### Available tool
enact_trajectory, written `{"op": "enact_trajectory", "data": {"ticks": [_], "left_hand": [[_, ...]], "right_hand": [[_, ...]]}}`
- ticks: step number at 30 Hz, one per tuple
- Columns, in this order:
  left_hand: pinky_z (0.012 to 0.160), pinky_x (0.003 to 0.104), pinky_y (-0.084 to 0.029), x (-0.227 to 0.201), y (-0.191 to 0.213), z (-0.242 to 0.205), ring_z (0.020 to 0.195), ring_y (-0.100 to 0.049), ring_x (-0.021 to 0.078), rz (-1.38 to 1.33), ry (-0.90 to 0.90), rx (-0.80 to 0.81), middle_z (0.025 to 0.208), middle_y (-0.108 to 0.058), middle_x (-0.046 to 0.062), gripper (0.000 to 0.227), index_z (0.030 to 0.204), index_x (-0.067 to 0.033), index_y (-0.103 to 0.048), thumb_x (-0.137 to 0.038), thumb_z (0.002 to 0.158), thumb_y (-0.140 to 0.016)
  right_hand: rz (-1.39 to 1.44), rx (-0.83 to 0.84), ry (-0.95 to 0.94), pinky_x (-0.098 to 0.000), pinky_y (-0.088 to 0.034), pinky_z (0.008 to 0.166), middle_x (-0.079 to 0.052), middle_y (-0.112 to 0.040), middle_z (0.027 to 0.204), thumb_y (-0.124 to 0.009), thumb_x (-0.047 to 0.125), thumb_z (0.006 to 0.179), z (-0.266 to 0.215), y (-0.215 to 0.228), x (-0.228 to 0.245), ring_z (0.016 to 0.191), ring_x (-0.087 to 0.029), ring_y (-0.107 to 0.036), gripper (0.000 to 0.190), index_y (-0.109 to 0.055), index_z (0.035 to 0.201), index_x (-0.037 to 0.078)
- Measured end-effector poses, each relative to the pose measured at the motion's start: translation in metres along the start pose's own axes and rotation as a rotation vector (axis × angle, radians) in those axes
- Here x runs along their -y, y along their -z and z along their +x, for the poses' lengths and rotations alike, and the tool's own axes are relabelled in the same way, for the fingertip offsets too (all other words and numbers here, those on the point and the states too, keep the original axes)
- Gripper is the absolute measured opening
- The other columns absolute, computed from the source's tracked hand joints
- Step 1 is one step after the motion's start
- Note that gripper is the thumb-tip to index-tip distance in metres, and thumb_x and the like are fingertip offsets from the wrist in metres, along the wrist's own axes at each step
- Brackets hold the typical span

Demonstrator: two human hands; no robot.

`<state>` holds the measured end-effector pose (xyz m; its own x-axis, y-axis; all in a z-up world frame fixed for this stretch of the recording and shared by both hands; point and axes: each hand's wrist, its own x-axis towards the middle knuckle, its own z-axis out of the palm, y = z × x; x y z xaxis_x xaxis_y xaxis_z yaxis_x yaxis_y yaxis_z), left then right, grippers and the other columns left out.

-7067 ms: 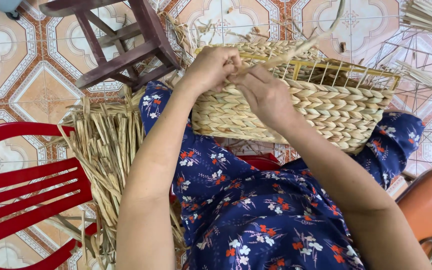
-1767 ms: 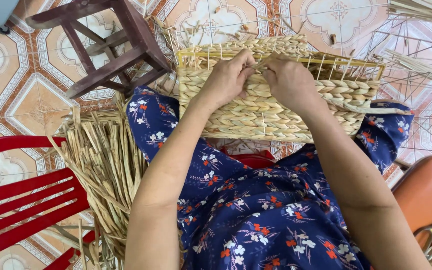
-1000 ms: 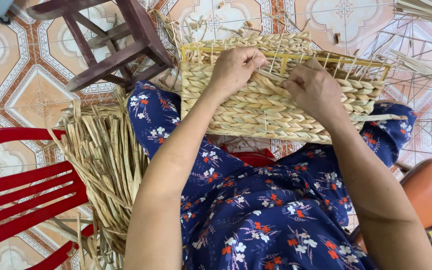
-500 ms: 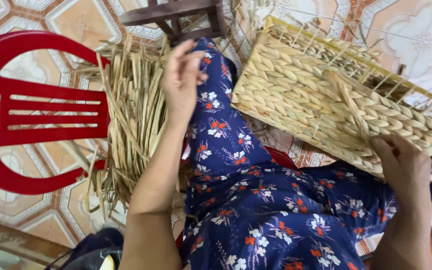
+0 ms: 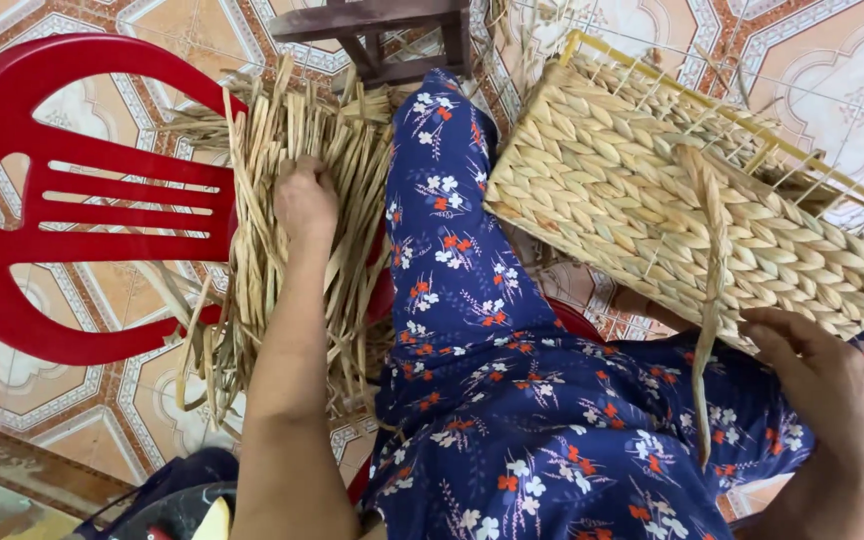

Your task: The person weaves a basket by threading and tucking dried plant fibers through a wire frame by hand.

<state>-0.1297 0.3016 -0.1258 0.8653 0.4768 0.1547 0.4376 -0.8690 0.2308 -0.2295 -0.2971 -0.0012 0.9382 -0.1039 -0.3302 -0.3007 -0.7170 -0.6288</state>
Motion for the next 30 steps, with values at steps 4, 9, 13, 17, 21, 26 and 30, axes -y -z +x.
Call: {"op": "enact_trajectory", "data": {"ticks": [4,9,13,17,21,26,30], "left_hand": [[0.072,0.035,-0.059,0.016,-0.007,0.016,0.089,-0.071,0.0212,-0.258,0.212,0.190,0.108,-0.070,0.006,0.006,0.099,-0.0124,-0.072,-0.011,0.093,-0.070],[0.067,0.027,-0.058,0.000,0.010,0.041,0.086,-0.072,0.0123,-1.328,0.213,0.267,0.102,-0.069,0.004,0.007,0.105,-0.0115,-0.054,-0.012,0.098,-0.052],[0.068,0.025,-0.050,-0.044,0.049,0.046,0.085,-0.063,0.0104,-1.041,0.053,0.181,0.102,-0.065,0.008,0.017,0.120,-0.0103,-0.056,-0.022,0.111,-0.047],[0.069,0.030,-0.050,-0.117,0.103,0.028,0.080,-0.062,0.0140,-0.795,-0.373,0.110,0.096,-0.068,0.009,0.026,0.110,-0.0044,-0.061,-0.025,0.118,-0.048],[0.064,0.034,-0.057,-0.195,0.139,-0.017,0.075,-0.074,0.0187,-0.950,-0.818,0.454,0.093,-0.075,0.007,0.025,0.106,-0.0054,-0.063,-0.027,0.113,-0.051],[0.064,0.036,-0.054,-0.252,0.130,-0.065,0.072,-0.071,0.0255,-0.780,-0.944,0.708,0.080,-0.068,0.012,0.026,0.100,-0.0049,-0.061,-0.029,0.110,-0.057],[0.068,0.035,-0.054,-0.274,0.129,-0.076,0.079,-0.071,0.0234,-0.848,-1.123,0.776,0.093,-0.074,0.008,0.022,0.110,-0.0102,-0.067,-0.031,0.102,-0.067]], "right_hand": [[-0.070,-0.063,0.026,-0.0270,-0.051,0.070,-0.009,-0.075,0.090,-0.069,0.012,0.102,-0.006,0.008,0.027,0.082,-0.011,-0.065,0.028,-0.076,0.129,0.006],[0.098,-0.350,0.173,-0.0181,-0.047,0.073,-0.009,-0.076,0.102,-0.064,0.001,0.114,0.005,-0.001,0.038,0.081,-0.005,-0.060,0.017,-0.075,0.126,0.000],[0.270,-0.356,0.304,-0.0197,-0.045,0.068,-0.007,-0.073,0.101,-0.060,-0.001,0.109,0.019,-0.032,0.095,0.083,-0.006,-0.061,0.020,-0.075,0.124,0.000],[0.592,-0.056,0.384,-0.0207,-0.051,0.076,-0.002,-0.071,0.098,-0.060,0.004,0.104,0.038,-0.069,0.149,0.085,-0.005,-0.061,0.030,-0.066,0.133,0.001],[1.114,0.317,0.455,-0.0228,-0.053,0.074,-0.001,-0.067,0.102,-0.062,0.003,0.098,0.047,-0.084,0.191,0.080,-0.008,-0.058,0.052,-0.048,0.148,0.005],[1.329,0.212,0.485,-0.0245,-0.047,0.071,-0.004,-0.066,0.096,-0.064,0.000,0.105,0.057,-0.094,0.126,0.077,-0.008,-0.055,0.021,-0.067,0.126,-0.004],[1.344,-0.284,0.353,-0.0144,-0.042,0.059,-0.015,-0.070,0.116,-0.062,0.015,0.115,0.038,0.001,0.041,0.072,-0.003,-0.056,0.013,-0.067,0.117,0.003]]}}
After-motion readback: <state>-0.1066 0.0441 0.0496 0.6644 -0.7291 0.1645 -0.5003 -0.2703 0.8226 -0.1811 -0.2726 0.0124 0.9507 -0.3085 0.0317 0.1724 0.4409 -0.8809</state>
